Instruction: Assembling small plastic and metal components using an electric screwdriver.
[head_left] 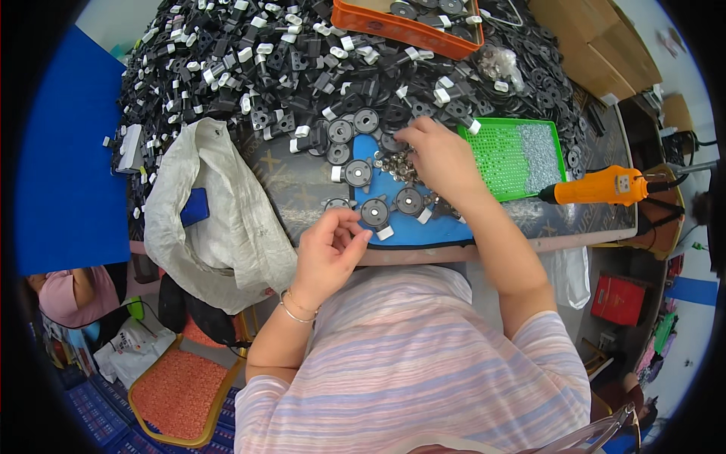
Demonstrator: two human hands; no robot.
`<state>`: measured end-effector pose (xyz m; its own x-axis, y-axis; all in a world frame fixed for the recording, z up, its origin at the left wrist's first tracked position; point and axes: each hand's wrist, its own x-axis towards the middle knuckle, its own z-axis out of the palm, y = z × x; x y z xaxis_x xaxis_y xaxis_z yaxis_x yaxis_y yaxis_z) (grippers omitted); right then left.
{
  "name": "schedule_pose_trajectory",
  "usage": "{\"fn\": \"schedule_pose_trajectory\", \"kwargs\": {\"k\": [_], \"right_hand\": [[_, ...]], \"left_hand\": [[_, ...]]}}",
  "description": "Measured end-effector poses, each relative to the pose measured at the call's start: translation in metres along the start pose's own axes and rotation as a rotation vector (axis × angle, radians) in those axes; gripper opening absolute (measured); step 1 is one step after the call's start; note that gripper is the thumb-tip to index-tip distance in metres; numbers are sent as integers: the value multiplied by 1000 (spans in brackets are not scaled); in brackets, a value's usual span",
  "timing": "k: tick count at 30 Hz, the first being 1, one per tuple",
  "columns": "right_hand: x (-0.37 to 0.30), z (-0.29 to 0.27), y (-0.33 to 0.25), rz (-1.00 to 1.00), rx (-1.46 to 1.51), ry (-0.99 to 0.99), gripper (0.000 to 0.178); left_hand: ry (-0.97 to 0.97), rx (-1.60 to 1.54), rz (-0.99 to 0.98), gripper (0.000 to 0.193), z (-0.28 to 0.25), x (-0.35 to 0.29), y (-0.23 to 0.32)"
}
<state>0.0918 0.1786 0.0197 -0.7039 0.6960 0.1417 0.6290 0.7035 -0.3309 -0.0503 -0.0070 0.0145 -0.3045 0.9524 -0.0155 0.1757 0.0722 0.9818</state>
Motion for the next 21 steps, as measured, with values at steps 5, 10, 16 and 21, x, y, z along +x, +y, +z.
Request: {"fn": "schedule_pose_trajectory", "kwargs": {"k": [5, 10, 16, 21], "right_hand": [[15, 7, 8, -114, -31, -42, 27], [12, -10, 11, 190, 413, 49, 18], [-19, -20, 6, 375, 1187, -160, 28], [-42, -28, 5, 333, 1293, -185, 34]], "left_hand": [[20, -12, 2, 22, -3, -1, 1], [-10, 54, -35, 22, 0, 10, 1], [-28, -340, -67, 23, 27, 53, 0], [-122, -522, -202, 20, 39, 68, 9]]}}
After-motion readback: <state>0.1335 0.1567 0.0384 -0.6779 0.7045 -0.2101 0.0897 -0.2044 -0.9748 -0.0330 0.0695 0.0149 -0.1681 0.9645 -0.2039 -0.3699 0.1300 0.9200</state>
